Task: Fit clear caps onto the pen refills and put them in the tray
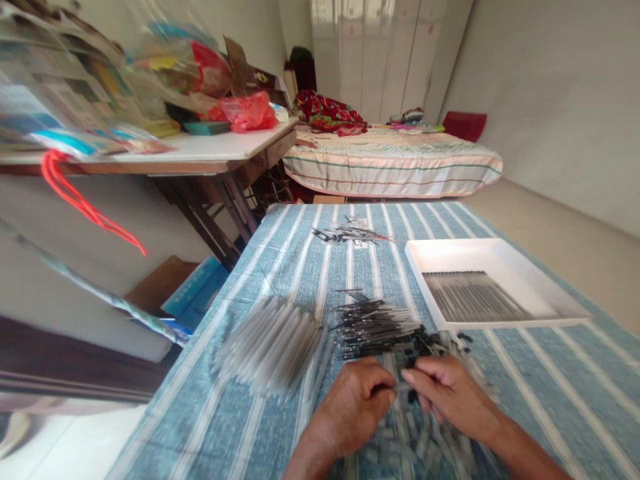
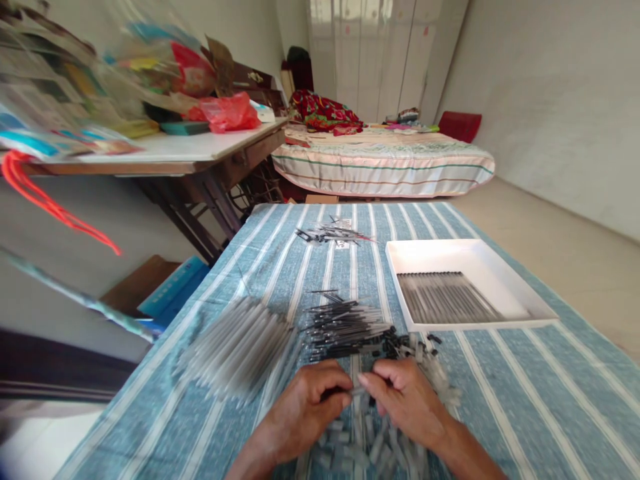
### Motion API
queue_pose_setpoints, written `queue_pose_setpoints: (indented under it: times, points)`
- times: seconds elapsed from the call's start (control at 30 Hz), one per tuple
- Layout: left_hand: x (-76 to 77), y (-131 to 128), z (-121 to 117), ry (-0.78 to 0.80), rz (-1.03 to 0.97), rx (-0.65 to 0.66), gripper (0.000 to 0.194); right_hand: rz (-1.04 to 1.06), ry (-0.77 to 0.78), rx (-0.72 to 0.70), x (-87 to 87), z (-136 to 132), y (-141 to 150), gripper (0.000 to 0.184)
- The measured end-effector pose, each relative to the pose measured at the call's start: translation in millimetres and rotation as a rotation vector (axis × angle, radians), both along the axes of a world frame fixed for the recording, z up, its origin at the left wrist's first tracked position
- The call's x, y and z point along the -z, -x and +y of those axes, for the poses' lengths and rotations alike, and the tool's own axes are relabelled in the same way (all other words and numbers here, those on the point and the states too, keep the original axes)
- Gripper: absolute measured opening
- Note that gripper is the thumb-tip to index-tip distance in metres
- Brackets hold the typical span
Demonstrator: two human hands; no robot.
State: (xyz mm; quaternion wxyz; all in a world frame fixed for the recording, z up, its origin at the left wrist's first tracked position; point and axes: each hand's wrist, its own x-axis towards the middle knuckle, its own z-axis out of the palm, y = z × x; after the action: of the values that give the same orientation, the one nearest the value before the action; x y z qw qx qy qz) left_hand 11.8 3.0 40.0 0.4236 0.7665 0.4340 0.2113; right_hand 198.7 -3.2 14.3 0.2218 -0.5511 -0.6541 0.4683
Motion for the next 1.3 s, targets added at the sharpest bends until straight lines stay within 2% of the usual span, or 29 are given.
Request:
queue_pose_setpoints:
  times: [0.33,0.5,0.67,0.93,1.07,1.3]
  points:
    - [5.9,-3,4,0.040,-0.049,-0.057,0.012,0.095,0.051,0.054,-0.9,2,-1,0.040]
    - [7.4,-3,8,0.180,-0.153,-0.293,0.007,0.101,-0.057,0.124,-6.1,5,-8,0.035]
    - [7.6,-1,12,0.327,-0.339,-0.468,0.009,-0.090,-0.228,0.056,-7.2,7,-16,0.019]
    - [10.0,2,14,0.352,-0.537,-0.591,0.015,-0.534,-0.267,-0.261,-11.8,-2,-11,0.018]
    - [10.5,2,14,0.433,-0.660,-0.648,0.018,-0.795,-0.254,-0.363,-16.3,-4,-3,0.021]
    - [9.8,1,16,0.458,-0.780,-0.684,0.016,-0.899,-0.229,-0.415,-20.2,-5,6,0.022]
